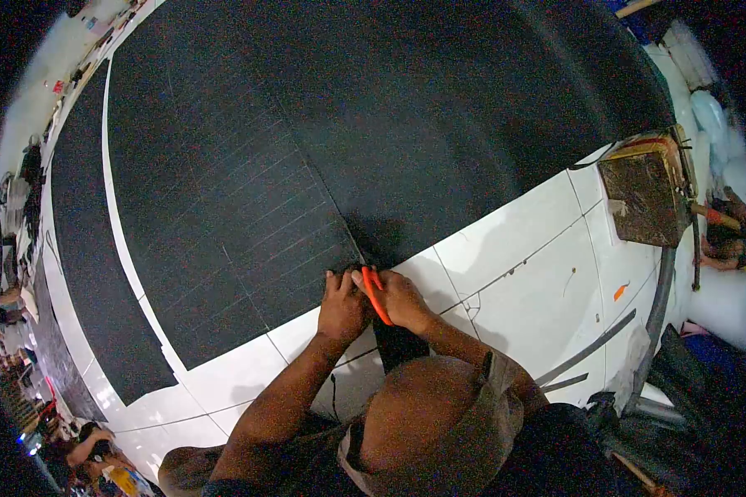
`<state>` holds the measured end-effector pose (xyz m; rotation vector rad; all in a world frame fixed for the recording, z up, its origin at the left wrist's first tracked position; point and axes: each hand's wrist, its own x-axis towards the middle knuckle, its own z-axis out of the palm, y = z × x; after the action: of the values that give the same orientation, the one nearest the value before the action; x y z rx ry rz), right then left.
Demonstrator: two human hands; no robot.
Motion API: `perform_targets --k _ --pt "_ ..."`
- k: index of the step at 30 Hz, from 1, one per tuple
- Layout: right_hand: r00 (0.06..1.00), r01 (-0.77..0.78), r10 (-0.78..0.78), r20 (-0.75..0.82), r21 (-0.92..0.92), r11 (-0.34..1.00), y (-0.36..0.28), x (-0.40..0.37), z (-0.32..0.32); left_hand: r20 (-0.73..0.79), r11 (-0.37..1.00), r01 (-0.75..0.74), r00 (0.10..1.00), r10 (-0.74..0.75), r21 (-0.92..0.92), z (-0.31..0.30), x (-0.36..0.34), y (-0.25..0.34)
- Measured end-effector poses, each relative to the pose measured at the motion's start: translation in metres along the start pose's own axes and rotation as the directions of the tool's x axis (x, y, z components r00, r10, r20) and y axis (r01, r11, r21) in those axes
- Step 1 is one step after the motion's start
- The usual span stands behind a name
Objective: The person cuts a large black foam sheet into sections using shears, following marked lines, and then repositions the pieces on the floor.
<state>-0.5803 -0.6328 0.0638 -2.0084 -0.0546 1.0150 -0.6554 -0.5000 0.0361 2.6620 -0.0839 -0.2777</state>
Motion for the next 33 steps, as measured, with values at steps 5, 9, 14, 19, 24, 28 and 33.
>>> perform_targets --k 5,9,14,19,24,28,33 --pt "0.999 -0.005 0.005 -0.041 -0.021 1.000 -0.002 0.006 0.004 -0.014 0.995 -0.067 0.998 0.068 0.072 0.008 -0.001 -0.005" --pt "0.999 -0.035 0.035 -0.030 0.006 0.999 -0.007 0.020 0.004 -0.044 0.999 -0.040 0.998 0.041 0.028 0.000 0.000 -0.001" --pt "1.000 -0.005 0.005 -0.006 0.002 1.000 -0.028 0.032 -0.003 -0.050 1.000 -0.023 0.998 0.024 0.019 0.006 0.000 -0.002" --pt "0.997 0.037 -0.039 -0.066 -0.024 0.999 -0.029 0.049 0.001 0.016 1.000 -0.018 1.000 0.018 -0.006 0.004 0.000 -0.003" --pt "1.000 0.016 -0.015 0.015 -0.036 0.999 -0.050 0.060 -0.007 -0.014 0.999 -0.001 1.000 0.000 -0.037 0.002 -0.002 -0.003" --pt "0.997 0.047 -0.050 -0.058 -0.049 0.998 -0.050 0.070 -0.007 -0.032 1.000 -0.027 0.999 0.027 -0.002 0.005 0.000 0.000" --pt "0.997 0.074 -0.073 -0.024 0.021 0.997 -0.063 0.083 -0.009 -0.025 1.000 -0.006 1.000 0.006 0.007 0.002 0.000 0.000"
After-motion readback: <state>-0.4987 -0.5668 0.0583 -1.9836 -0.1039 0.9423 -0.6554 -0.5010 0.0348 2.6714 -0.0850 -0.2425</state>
